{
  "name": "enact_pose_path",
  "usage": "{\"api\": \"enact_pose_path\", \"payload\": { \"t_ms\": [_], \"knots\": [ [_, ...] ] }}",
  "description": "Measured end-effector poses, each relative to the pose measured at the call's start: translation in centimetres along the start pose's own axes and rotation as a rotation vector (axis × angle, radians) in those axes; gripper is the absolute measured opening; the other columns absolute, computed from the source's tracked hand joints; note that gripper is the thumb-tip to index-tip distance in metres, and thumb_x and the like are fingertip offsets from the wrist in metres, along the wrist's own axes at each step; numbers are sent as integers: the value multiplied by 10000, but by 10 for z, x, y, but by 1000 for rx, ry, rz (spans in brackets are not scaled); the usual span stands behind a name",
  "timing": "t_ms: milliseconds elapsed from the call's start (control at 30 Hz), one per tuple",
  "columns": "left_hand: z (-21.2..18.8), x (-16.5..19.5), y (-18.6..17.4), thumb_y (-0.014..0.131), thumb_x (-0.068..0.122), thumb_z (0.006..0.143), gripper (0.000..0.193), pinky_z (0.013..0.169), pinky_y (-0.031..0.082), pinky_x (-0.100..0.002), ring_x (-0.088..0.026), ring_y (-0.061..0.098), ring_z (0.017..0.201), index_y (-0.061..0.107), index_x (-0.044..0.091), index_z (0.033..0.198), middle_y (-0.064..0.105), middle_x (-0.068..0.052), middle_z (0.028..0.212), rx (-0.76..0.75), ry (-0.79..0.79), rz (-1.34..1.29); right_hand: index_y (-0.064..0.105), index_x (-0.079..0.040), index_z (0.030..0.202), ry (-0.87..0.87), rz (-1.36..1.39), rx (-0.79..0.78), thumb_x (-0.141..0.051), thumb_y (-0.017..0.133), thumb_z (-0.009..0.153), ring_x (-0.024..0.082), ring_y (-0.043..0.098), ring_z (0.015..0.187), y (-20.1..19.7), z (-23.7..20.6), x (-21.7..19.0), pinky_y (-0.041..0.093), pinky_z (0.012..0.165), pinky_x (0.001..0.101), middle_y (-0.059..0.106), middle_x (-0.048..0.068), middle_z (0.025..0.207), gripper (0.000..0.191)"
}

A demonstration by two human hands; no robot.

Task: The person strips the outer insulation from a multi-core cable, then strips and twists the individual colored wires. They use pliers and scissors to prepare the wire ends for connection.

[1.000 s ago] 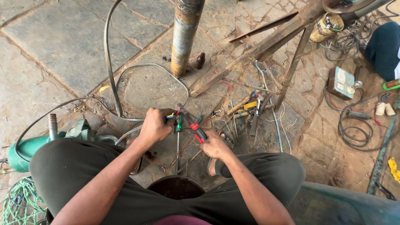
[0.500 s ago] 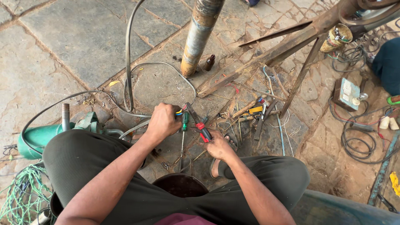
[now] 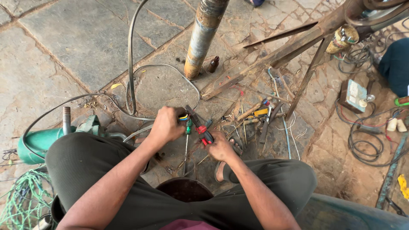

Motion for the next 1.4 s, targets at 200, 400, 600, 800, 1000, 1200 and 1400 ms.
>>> {"api": "enact_pose_path", "payload": {
  "t_ms": [200,400,600,800,1000,1200,1400],
  "knots": [
    [7,-24,9,800,196,886,275,561,459,-348,-145,534,577,737,-35,752,650,-110,606,-162,-270,-393,650,-72,1131,-122,297,-84,12,598,732,186,745,936,6,6,7,603,836,305,680,42,1084,412],
    [9,-11,-3,772,251,871,215,543,461,-340,-122,560,569,774,44,931,677,-68,625,-192,-189,-427,701,-16,928,-138,27,38,-1,602,770,260,653,718,9,15,17,517,659,383,714,177,834,188],
    [-6,11,0,907,378,701,437,554,456,-419,-329,555,485,737,8,860,609,-203,576,-85,-113,13,692,-30,948,-291,93,-43,35,609,747,243,709,796,1,-1,17,578,693,374,710,133,967,227],
    [-3,-9,29,876,386,849,457,575,438,-395,-261,527,576,700,-27,766,595,-201,661,220,-207,19,481,-39,1352,31,1556,-16,47,583,711,281,702,872,-21,-2,9,595,721,437,680,149,1070,654],
    [-3,-16,46,800,129,850,227,619,458,-390,-234,535,629,660,-49,828,599,-203,713,193,66,-248,666,-56,1212,280,686,375,61,579,687,222,646,793,-77,-4,35,567,664,380,644,33,860,545],
    [3,-1,30,736,41,833,149,643,527,-354,-219,706,699,740,-14,972,726,-199,828,90,53,-240,667,14,1161,211,483,-5,9,637,698,202,703,993,-19,-8,40,616,828,394,651,74,1091,464],
    [-5,10,14,701,6,774,173,602,531,-379,-263,707,580,793,22,920,727,-197,747,-31,-158,-164,645,2,1138,235,140,-70,-36,634,789,257,757,1003,-8,-11,37,590,900,389,556,112,1177,351]
  ]
}}
Point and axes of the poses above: each hand's wrist, its own z-axis towards the middle knuckle, its own y-axis out of the palm, x = y × z, the point moved 3 cm from there along z, towards the middle knuckle
